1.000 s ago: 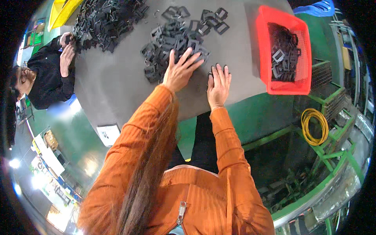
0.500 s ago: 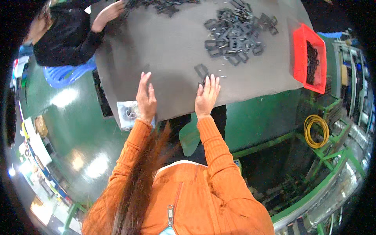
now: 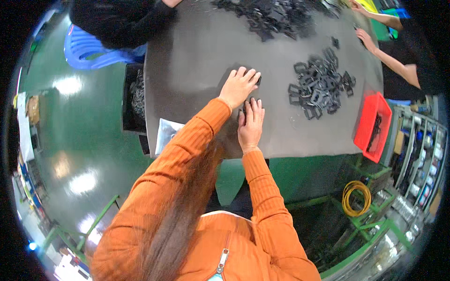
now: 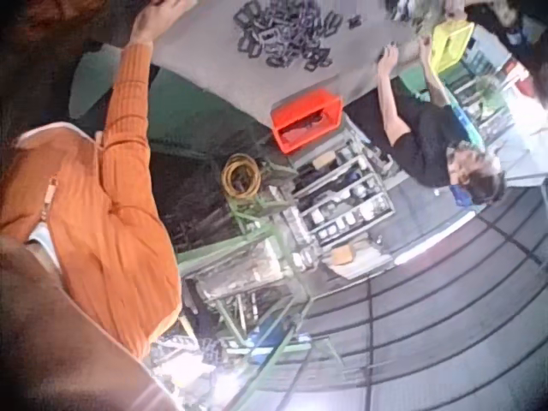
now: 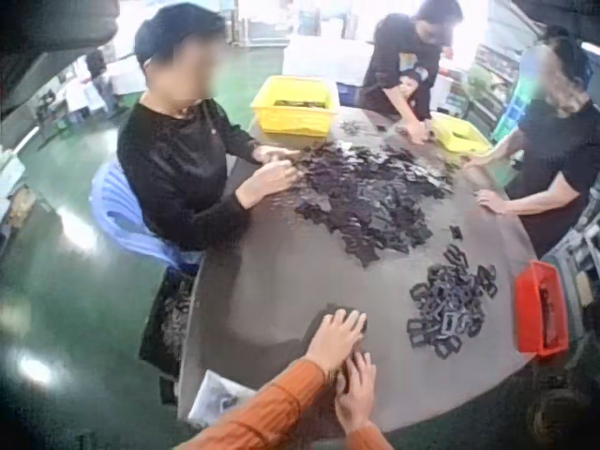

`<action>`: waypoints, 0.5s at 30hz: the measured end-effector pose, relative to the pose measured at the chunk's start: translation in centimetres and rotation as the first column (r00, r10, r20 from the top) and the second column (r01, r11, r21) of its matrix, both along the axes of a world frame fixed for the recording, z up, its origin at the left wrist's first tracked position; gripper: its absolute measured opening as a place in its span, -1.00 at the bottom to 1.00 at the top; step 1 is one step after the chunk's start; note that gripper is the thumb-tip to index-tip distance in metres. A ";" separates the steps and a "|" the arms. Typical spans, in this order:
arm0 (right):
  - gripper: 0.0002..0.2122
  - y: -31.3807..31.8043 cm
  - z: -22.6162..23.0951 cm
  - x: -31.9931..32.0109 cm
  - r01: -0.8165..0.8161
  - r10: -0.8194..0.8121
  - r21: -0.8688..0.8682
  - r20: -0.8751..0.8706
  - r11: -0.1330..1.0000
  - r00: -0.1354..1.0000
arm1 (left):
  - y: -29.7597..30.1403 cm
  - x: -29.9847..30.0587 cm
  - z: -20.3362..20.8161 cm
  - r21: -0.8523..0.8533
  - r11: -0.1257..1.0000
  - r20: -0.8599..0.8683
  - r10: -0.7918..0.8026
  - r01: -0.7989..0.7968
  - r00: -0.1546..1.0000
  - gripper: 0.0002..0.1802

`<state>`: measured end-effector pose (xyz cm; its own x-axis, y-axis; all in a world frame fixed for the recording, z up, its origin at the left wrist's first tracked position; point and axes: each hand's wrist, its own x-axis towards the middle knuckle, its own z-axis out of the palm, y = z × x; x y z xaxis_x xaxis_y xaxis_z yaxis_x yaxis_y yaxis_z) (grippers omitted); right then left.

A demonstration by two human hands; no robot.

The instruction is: The person assembles metal clips onto plastic parts by hand at a table and places the assembled components into a basket.

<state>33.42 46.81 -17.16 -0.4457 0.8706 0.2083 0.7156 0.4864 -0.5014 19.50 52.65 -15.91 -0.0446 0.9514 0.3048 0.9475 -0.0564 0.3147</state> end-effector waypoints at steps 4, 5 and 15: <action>-0.69 2.3 0.2 -2.8 -0.157 0.158 0.082 -0.010 0.984 0.987 | -1.0 -6.5 -0.1 0.127 0.980 -0.022 0.160 -0.156 0.987 -0.83; -0.69 2.8 0.4 -4.3 -0.209 0.212 0.071 -0.033 0.975 0.977 | -2.5 -8.1 0.4 0.146 0.960 0.109 0.225 -0.240 0.968 -0.84; -0.73 -3.5 -0.8 -27.7 -0.776 0.802 0.204 -0.124 0.597 0.584 | -31.9 -11.4 5.2 -0.170 0.371 0.728 0.672 -0.913 0.137 -0.75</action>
<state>5.68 43.30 -17.93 -0.8866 0.1574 0.4349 -0.0783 0.8756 -0.4766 8.10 20.77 -10.69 -0.9918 0.1273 0.0079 0.0604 0.4139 0.9083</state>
